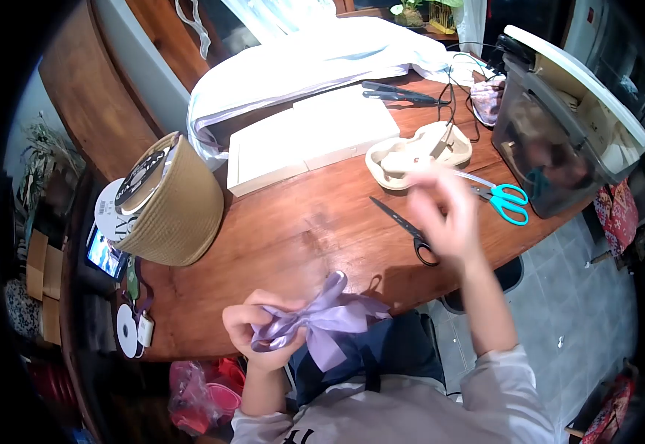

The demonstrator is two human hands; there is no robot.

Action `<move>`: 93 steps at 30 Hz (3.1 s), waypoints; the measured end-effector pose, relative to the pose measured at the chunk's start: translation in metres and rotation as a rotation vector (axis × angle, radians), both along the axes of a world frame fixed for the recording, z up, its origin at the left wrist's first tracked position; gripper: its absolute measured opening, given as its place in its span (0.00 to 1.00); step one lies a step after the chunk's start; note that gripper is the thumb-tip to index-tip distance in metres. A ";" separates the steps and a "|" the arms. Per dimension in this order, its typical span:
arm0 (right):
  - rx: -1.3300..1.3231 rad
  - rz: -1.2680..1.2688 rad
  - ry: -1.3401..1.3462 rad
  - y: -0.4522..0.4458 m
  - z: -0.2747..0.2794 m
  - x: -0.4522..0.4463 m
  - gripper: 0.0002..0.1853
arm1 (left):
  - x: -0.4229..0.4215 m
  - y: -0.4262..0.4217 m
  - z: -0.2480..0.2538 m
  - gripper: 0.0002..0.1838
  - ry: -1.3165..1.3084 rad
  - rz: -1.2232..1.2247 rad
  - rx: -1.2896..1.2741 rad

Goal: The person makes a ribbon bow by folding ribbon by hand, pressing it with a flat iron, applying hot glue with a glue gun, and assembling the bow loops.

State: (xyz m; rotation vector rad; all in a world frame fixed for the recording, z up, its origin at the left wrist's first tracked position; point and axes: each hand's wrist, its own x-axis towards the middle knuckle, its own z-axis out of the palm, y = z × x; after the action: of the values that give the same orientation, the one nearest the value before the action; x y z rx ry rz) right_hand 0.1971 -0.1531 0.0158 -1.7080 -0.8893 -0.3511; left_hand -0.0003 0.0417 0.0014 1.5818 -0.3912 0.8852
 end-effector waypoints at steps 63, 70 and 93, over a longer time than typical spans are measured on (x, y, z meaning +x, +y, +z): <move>-0.215 0.604 0.868 0.046 -0.001 0.030 0.17 | 0.067 0.060 -0.023 0.17 0.402 0.049 -0.095; -0.327 0.690 0.721 0.044 -0.001 0.033 0.21 | 0.066 0.060 -0.025 0.17 0.380 0.027 -0.083; -0.234 0.597 0.476 0.049 -0.004 0.033 0.18 | 0.068 0.059 -0.026 0.17 0.329 -0.027 -0.097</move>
State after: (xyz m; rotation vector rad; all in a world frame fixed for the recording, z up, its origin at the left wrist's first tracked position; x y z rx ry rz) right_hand 0.2304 -0.1043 0.0116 -1.5436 -1.0489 0.5552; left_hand 0.0678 0.1008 -0.0246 1.5941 -0.1325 0.5994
